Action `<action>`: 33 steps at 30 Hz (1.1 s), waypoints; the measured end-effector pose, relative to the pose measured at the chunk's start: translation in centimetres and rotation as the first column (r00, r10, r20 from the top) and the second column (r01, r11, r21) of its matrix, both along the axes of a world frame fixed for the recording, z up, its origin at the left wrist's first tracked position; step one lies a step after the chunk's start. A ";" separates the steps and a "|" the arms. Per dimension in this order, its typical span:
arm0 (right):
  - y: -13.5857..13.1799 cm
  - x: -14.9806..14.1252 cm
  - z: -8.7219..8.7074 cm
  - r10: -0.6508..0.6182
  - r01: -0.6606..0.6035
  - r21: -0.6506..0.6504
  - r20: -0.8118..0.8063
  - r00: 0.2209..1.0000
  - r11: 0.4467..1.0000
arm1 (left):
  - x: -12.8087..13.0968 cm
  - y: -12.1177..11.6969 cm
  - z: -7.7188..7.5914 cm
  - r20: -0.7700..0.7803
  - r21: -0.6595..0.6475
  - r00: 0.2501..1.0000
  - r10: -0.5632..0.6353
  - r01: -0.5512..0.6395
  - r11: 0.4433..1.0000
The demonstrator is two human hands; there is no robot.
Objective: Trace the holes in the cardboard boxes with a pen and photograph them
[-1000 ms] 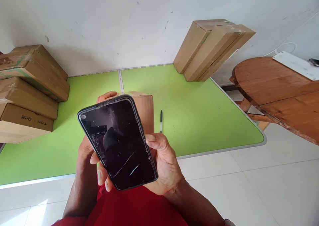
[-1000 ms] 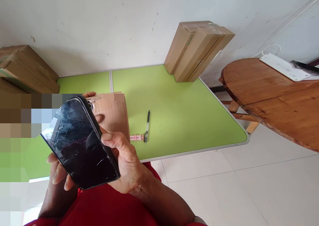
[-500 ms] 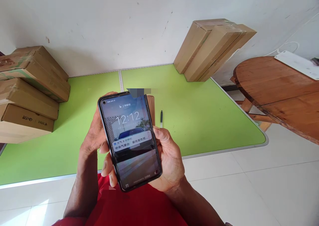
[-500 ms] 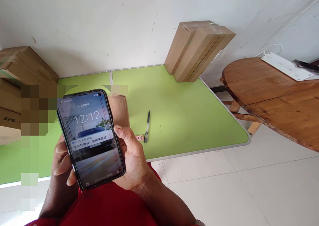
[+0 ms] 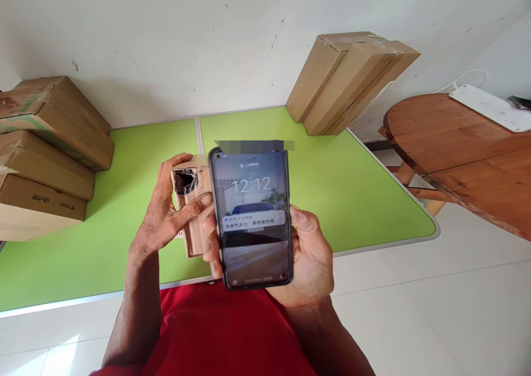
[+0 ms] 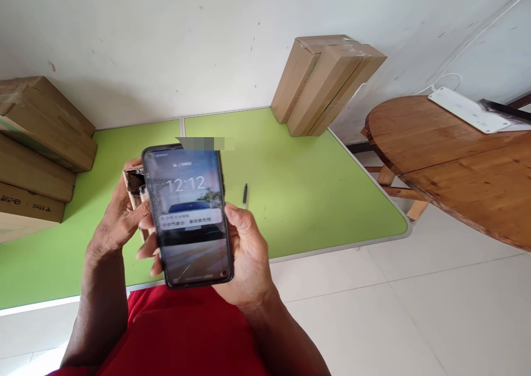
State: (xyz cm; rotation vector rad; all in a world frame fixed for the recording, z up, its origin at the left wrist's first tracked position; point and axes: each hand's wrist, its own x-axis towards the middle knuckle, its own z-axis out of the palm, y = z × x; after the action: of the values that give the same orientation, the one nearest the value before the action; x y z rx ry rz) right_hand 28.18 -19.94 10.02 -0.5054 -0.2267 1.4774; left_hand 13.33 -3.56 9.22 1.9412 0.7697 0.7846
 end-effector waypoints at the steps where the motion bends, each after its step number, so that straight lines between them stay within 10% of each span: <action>1: -0.1 0.6 0.0 -0.002 0.002 0.033 0.020 1.000 0.999 | 0.0 -0.1 0.0 -0.004 -0.034 1.000 0.008 -0.008 0.999; 11: -0.6 8.3 -2.5 -0.422 0.426 0.040 0.239 0.874 0.904 | 0.2 -0.1 0.2 -0.030 -0.111 0.998 0.061 -0.064 0.992; 23: 7.6 9.1 -13.0 -0.249 0.388 -0.376 0.368 0.896 0.841 | 0.2 -0.1 0.6 -0.059 -0.120 0.994 0.087 -0.094 0.988; 33: 6.1 9.7 -12.8 -0.082 0.434 -0.363 0.682 0.727 0.825 | 0.1 -0.1 0.3 -0.037 -0.086 0.997 0.065 -0.068 0.994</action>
State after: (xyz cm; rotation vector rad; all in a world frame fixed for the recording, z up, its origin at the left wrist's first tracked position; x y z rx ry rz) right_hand 37.90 -13.87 -2.75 -1.4326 -0.2891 1.0077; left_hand 13.40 -3.67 9.51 1.8634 0.8793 0.7467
